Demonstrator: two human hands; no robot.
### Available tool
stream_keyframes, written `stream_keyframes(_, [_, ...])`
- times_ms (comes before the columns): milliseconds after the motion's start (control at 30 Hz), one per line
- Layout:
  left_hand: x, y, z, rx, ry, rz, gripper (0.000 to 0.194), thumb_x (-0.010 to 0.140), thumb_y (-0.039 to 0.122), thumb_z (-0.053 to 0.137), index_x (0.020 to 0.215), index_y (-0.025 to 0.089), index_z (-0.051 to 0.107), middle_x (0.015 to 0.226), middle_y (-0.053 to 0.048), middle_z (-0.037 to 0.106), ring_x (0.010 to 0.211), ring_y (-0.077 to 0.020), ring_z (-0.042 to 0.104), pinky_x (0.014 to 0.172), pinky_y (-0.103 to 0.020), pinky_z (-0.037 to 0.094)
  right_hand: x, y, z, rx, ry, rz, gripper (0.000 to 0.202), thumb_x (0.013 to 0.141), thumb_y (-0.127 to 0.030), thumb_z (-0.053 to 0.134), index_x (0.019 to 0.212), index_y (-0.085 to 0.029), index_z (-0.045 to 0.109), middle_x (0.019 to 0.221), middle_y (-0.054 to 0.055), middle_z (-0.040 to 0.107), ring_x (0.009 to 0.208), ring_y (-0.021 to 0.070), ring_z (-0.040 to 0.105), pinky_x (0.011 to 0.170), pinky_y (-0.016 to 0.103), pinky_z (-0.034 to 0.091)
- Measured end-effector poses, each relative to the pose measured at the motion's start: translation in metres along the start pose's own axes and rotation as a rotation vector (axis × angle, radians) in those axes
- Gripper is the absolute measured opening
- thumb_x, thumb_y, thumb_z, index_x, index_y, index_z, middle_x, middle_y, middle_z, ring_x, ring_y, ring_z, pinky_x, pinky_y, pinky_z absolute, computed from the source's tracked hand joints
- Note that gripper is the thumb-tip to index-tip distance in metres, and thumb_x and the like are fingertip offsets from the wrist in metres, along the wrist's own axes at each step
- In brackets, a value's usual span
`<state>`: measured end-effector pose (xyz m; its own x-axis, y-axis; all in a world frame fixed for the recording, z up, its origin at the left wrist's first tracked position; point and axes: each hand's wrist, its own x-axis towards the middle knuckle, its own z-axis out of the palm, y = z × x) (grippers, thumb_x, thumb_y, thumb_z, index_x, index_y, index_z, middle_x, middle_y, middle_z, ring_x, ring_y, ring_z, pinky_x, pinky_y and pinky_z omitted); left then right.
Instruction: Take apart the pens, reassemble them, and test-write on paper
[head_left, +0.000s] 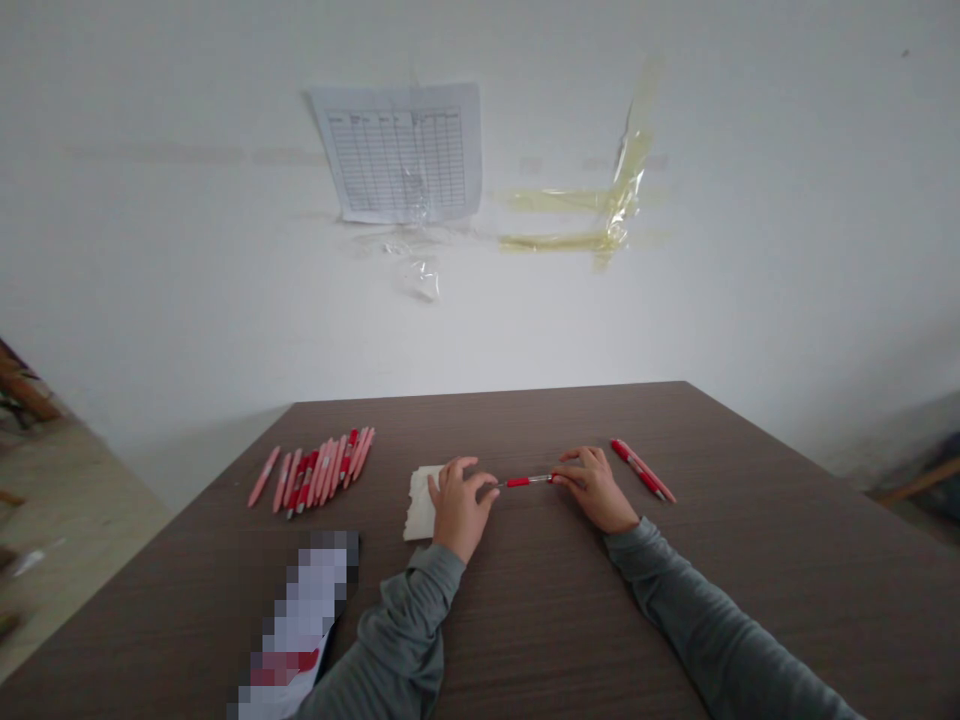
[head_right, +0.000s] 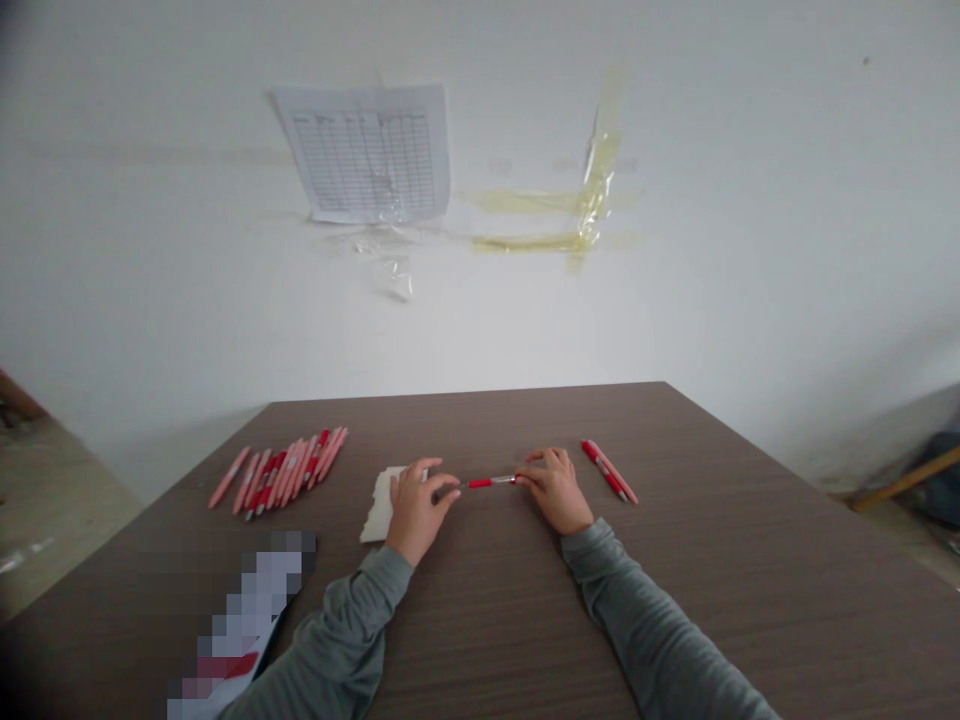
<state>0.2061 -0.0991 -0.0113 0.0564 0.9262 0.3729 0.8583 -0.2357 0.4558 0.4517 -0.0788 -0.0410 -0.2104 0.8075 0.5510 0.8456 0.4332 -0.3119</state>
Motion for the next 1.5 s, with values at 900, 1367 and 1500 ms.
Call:
stream_keyframes(900, [0.000,-0.001,-0.004,0.070,0.083,-0.034,0.009,0.080,0.027,0.059,0.083,0.029,0.068,0.123,-0.003,0.055,0.121,-0.0250,0.043,0.106,-0.060,0.021,0.000,0.005,-0.005,0.043,0.011,0.024,0.021,0.088,-0.036,0.053,0.093,-0.031,0.073,0.105,0.008,0.058,0.104,0.0263,0.045,0.090,0.045,0.042])
stream_keyframes(1367, [-0.006,-0.002,0.009,0.165,0.036,-0.030,0.002,0.072,0.023,0.067,0.069,0.024,0.067,0.126,-0.004,0.054,0.126,-0.0272,0.038,0.106,-0.065,0.016,0.001,0.009,-0.001,0.006,0.039,0.015,0.020,0.087,-0.034,0.055,0.090,-0.029,0.074,0.103,0.008,0.060,0.102,0.0262,0.046,0.088,0.044,0.042])
stream_keyframes(1500, [-0.006,-0.004,0.011,0.171,0.039,-0.030,0.003,0.071,0.024,0.069,0.068,0.024,0.067,0.126,-0.004,0.054,0.126,-0.0271,0.039,0.106,-0.066,0.015,0.001,0.008,-0.002,0.002,0.040,0.011,0.020,0.088,-0.034,0.055,0.091,-0.028,0.074,0.103,0.009,0.060,0.101,0.0261,0.046,0.088,0.044,0.043])
